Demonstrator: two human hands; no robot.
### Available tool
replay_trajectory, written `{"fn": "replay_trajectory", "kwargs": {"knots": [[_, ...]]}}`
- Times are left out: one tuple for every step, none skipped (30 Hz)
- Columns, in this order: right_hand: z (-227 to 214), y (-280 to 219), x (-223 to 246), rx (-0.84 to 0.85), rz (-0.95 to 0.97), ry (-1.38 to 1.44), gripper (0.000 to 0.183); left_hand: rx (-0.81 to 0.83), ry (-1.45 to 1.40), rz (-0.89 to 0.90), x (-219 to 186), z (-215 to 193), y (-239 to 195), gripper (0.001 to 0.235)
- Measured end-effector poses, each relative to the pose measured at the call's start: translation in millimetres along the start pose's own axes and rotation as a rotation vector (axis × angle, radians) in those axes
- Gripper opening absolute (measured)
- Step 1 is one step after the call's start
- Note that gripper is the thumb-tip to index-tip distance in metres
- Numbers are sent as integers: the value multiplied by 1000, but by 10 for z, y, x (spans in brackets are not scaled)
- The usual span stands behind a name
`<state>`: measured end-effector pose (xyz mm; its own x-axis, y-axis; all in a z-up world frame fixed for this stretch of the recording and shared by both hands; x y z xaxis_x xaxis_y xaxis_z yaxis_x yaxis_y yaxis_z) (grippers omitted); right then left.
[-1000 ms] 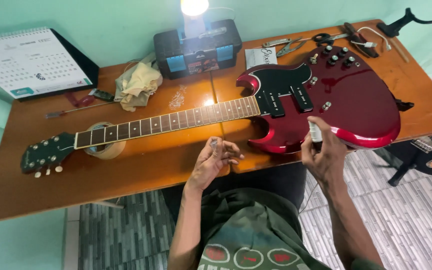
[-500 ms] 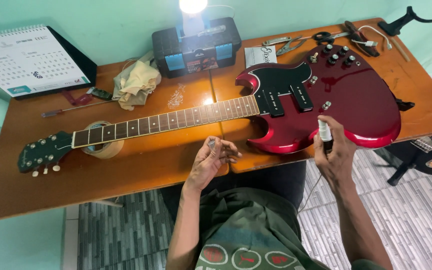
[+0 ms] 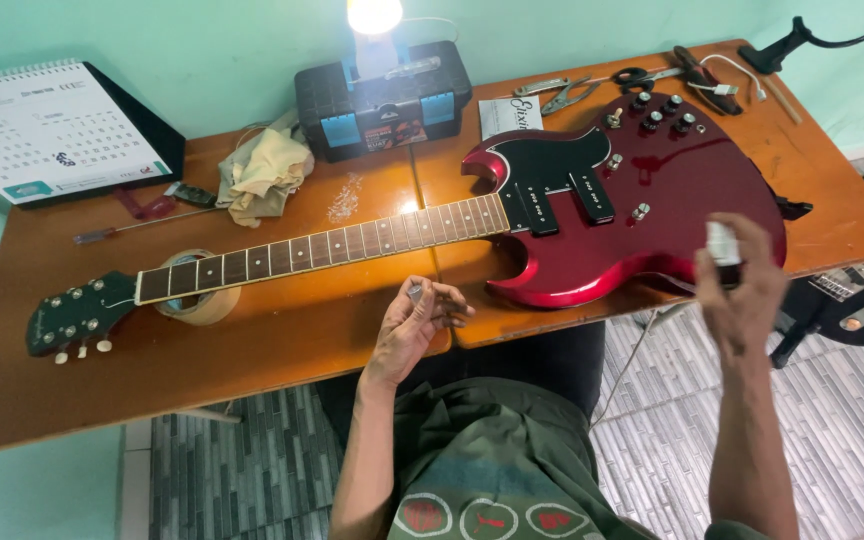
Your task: The person sprays a cleaning solution onto a cloth and wipes the body and neck of a red electric guitar. They move the cloth across the guitar's surface repeatedly, covering the body, pickups, and fretboard area.
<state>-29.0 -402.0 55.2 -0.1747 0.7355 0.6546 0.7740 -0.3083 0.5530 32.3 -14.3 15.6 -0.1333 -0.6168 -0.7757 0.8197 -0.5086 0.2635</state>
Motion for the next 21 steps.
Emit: {"fn": "replay_trajectory", "kwargs": {"knots": [[-60,13,54,-2,0,-1,43,2,-1,0,-23,14,3,11],[-154,8,103,-46,1,-40,36,-10,9,-1,-32,29,5,12],[-247,4,150,-91,1,-78,31,-22,19,-1,-40,44,9,13],[-250,0,15,-94,3,-81,31,-18,18,-3,-30,37,13,13],[-250,-3,-111,-86,-23,-101,33,-23,13,-5,-18,26,18,13],[-241,-23,-238,-76,-47,-119,35,-29,10,-10,-7,12,8,12],[-237,-28,-208,-77,-43,-120,35,-28,10,-14,-2,25,10,12],[-219,-30,-172,-77,-43,-163,30,-29,19,-12,-11,30,12,13],[-201,-32,-136,-76,-44,-206,26,-30,28,-9,-21,36,15,15],[-182,-27,-117,-78,-40,-207,26,-28,28,-13,-18,35,10,15],[-169,-23,-96,-93,-41,-177,27,-38,39,-11,-17,31,5,15],[-165,-10,-76,-110,-44,-150,27,-46,49,-8,-13,30,12,15],[-192,8,-61,-114,-41,-152,27,-41,48,-11,-5,27,11,15],[-208,26,-51,-87,-24,-159,28,-45,51,-10,1,20,10,15],[-223,43,-42,-60,-7,-165,30,-48,54,-9,6,13,10,15],[-269,55,-212,-64,-3,-169,30,-42,53,-12,4,22,8,15],[-305,67,-384,-40,4,-244,33,-46,56,-7,-2,27,6,15],[-349,89,-558,-17,11,-321,35,-48,59,0,-4,33,15,16],[-406,123,-696,-23,13,-326,35,-41,57,-2,-1,25,23,16],[-479,145,-799,-71,-71,-321,36,-39,50,-6,8,16,21,15],[-551,162,-902,-117,-155,-315,36,-37,43,-10,18,5,17,14]]}}
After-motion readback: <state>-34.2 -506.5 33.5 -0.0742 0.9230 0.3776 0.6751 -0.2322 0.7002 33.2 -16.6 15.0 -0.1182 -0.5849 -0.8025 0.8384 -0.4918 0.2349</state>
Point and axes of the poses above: each hand's wrist, its own y-axis towards the middle knuckle, its own z-axis out of the palm, x = y × z, the point moved 4 cm from there along y, towards the middle knuckle, and after that the axes turned 3 degrees about y, right-handed, at the moved point
